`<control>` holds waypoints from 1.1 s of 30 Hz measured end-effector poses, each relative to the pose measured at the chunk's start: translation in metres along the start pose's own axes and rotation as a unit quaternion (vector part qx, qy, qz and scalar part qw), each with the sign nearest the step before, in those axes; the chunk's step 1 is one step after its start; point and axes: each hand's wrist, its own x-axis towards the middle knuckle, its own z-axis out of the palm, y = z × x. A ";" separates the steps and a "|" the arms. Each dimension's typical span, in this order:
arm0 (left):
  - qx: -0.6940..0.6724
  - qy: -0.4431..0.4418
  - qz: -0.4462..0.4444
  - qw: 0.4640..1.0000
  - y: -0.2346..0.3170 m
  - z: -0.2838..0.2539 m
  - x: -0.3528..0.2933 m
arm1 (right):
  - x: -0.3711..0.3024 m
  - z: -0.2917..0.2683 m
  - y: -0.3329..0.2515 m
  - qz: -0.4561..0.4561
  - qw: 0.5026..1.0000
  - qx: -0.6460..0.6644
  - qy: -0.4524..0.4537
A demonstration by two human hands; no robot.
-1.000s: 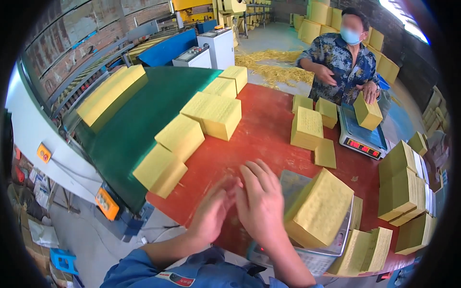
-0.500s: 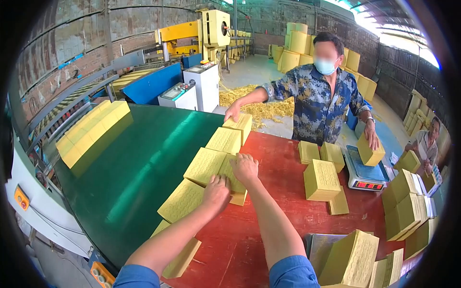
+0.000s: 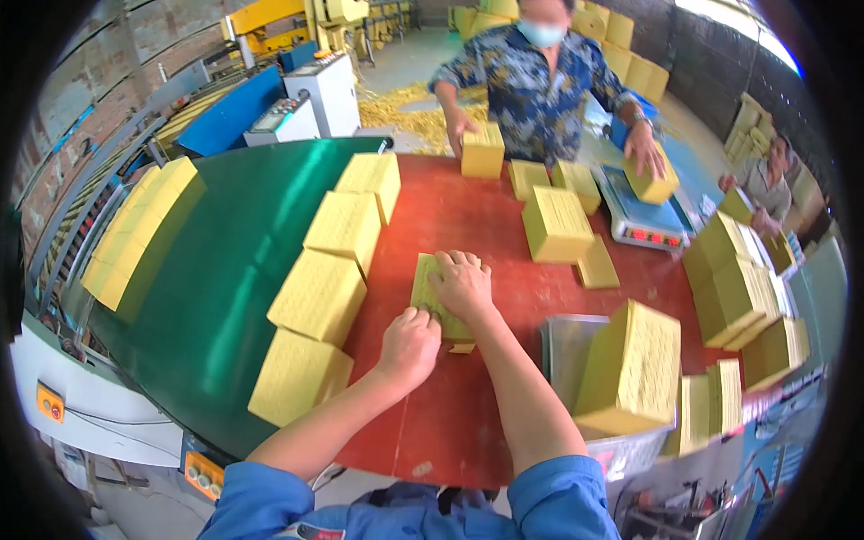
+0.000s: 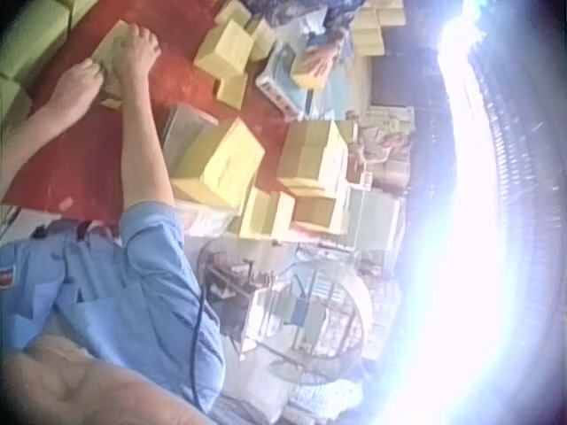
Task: Weighing and organizing stacks of yellow paper on a scale in a paper mill.
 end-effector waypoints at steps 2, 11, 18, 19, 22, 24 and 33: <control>-0.117 -0.027 -0.044 0.992 0.034 -0.038 -0.030 | -0.052 -0.013 -0.004 0.001 1.000 0.008 0.006; -0.369 0.081 -0.255 0.890 0.132 -0.064 -0.161 | -0.234 -0.087 -0.031 -0.070 0.995 0.045 0.052; -0.515 0.055 -0.416 0.748 0.166 -0.056 -0.189 | -0.301 -0.111 -0.013 -0.016 0.953 0.292 0.083; -0.530 0.038 -0.434 0.728 0.168 -0.058 -0.185 | -0.320 -0.117 -0.009 0.021 0.928 0.356 0.111; -0.575 0.030 -0.473 0.667 0.172 -0.058 -0.183 | -0.370 -0.104 -0.003 0.078 0.916 0.391 0.047; -0.616 0.027 -0.479 0.624 0.176 -0.057 -0.181 | -0.382 -0.104 -0.004 0.151 0.853 0.499 -0.018; -0.663 0.005 -0.479 0.576 0.182 -0.065 -0.203 | -0.417 -0.101 -0.001 0.211 0.776 0.594 -0.026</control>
